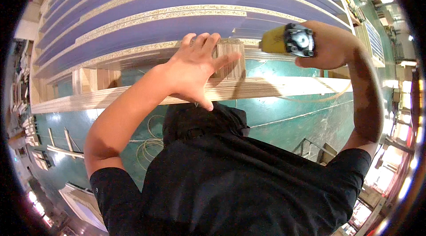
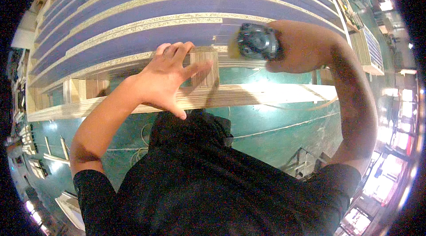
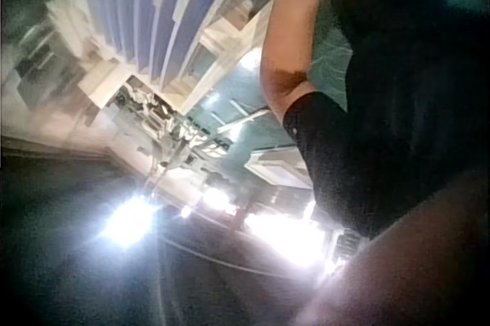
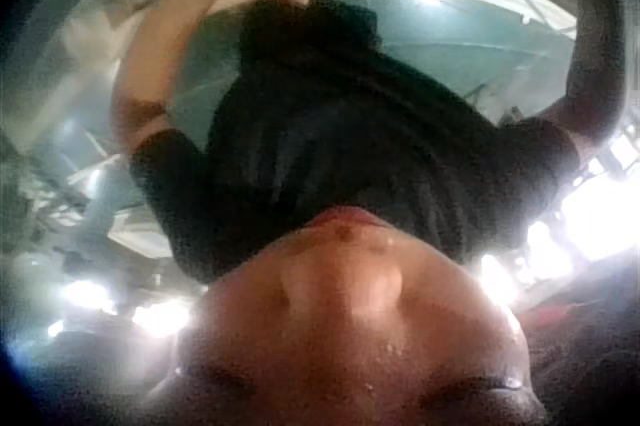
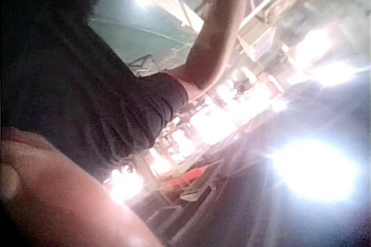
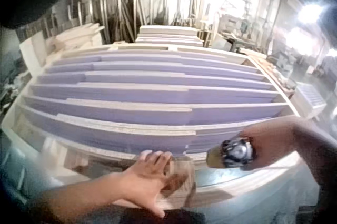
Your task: The person assembles a wooden shelving unit by inserting long wooden slats into a frame and securing them with a nail gun. They repeatedly position the slats and drive nails into the joints to fasten the structure.
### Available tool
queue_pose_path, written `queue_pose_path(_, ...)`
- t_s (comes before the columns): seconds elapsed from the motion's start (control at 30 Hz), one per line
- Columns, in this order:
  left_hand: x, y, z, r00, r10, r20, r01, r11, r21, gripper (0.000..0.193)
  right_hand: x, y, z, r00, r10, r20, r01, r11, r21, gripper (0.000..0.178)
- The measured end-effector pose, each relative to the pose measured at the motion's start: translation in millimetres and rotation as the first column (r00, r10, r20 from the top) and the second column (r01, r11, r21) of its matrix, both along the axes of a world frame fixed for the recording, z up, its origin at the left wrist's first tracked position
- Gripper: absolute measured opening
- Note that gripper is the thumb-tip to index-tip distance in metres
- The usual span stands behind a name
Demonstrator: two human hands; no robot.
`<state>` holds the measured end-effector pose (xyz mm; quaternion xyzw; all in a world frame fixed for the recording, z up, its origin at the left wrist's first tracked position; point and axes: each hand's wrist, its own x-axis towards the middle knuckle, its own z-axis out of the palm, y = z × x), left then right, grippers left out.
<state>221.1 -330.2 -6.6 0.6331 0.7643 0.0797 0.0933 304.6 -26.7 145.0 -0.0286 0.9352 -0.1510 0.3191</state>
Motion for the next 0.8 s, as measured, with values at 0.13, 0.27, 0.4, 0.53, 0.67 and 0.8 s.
queue_pose_path(0.13, -3, -2, 0, 0.998, 0.008, 0.060, -0.010, 1.000, 0.029, 0.137, -27, -27, -18, 0.989, -0.022, 0.145, 0.034, 0.996, -0.079, 0.049)
queue_pose_path(0.27, -5, -5, -3, 0.999, -0.010, 0.040, 0.008, 0.998, 0.063, 0.133, -40, -38, -23, 0.983, -0.069, 0.167, 0.099, 0.979, -0.180, 0.041)
queue_pose_path(0.4, -6, -6, -2, 0.997, 0.002, 0.078, -0.005, 0.999, 0.045, 0.132, -50, -42, -37, 0.997, 0.002, 0.079, 0.015, 0.979, -0.203, 0.040)
queue_pose_path(0.53, -7, -6, -9, 0.999, -0.005, 0.051, 0.000, 0.996, 0.091, 0.128, -51, -48, -42, 0.995, -0.010, 0.098, 0.033, 0.973, -0.228, 0.046)
queue_pose_path(0.67, -9, -5, -14, 1.000, -0.012, 0.008, 0.011, 0.994, 0.105, 0.125, -54, -50, -42, 0.993, 0.031, 0.116, -0.008, 0.982, -0.189, 0.055)
queue_pose_path(0.8, -9, -6, -16, 1.000, -0.020, 0.019, 0.018, 0.993, 0.116, 0.124, -53, -54, -42, 0.989, -0.033, 0.142, 0.054, 0.987, -0.149, 0.058)
